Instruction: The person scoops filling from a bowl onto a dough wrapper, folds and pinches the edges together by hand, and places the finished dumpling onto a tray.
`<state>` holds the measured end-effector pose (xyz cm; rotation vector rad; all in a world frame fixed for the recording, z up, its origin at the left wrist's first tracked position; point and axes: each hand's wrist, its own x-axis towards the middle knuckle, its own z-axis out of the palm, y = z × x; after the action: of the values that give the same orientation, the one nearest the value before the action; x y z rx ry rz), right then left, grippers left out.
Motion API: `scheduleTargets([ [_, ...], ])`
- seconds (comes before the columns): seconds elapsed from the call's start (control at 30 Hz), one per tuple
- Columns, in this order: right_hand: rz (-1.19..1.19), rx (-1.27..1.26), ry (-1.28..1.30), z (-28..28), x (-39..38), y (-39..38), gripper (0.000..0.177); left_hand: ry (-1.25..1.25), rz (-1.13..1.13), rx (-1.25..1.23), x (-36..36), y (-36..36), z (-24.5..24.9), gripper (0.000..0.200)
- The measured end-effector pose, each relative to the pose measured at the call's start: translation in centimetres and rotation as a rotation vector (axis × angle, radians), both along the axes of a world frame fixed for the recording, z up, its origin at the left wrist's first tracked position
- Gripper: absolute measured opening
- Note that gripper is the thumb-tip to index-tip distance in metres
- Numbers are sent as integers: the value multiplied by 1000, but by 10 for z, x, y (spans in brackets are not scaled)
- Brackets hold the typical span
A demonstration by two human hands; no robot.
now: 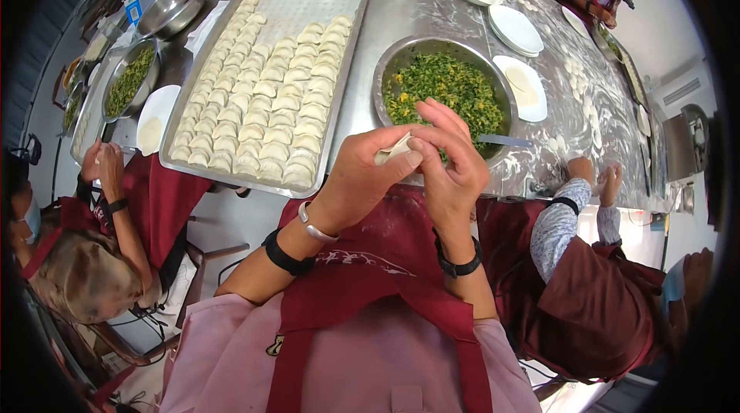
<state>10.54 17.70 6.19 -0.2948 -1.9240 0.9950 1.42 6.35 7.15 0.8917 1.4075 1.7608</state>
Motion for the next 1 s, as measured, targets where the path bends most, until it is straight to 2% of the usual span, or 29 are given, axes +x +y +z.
scheduleTargets([
  [0.07, 10, -23, 8, -3, -2, 2, 18, -100, -30, -10, -4, 1, 1, 32],
  [0.1, -4, -111, 16, -3, -3, 1, 21, -149, -46, -14, -6, 2, 0, 32],
  [0.2, -40, -329, 55, -7, 0, -3, 31, -218, 92, 140, -6, 10, -10, 38],
  [0.33, -24, -550, 129, -18, 2, -7, 30, -259, 215, 163, -3, 8, -4, 40],
  [0.47, -10, -589, 59, -14, 1, -14, 27, -252, 263, 202, 3, 11, -15, 41],
  [0.77, 23, -645, 181, -10, -5, -25, 24, -271, 283, 180, 11, 10, -22, 39],
  [1.0, 17, -638, 158, -13, 0, -19, 16, -286, 279, 187, 19, 12, -21, 34],
])
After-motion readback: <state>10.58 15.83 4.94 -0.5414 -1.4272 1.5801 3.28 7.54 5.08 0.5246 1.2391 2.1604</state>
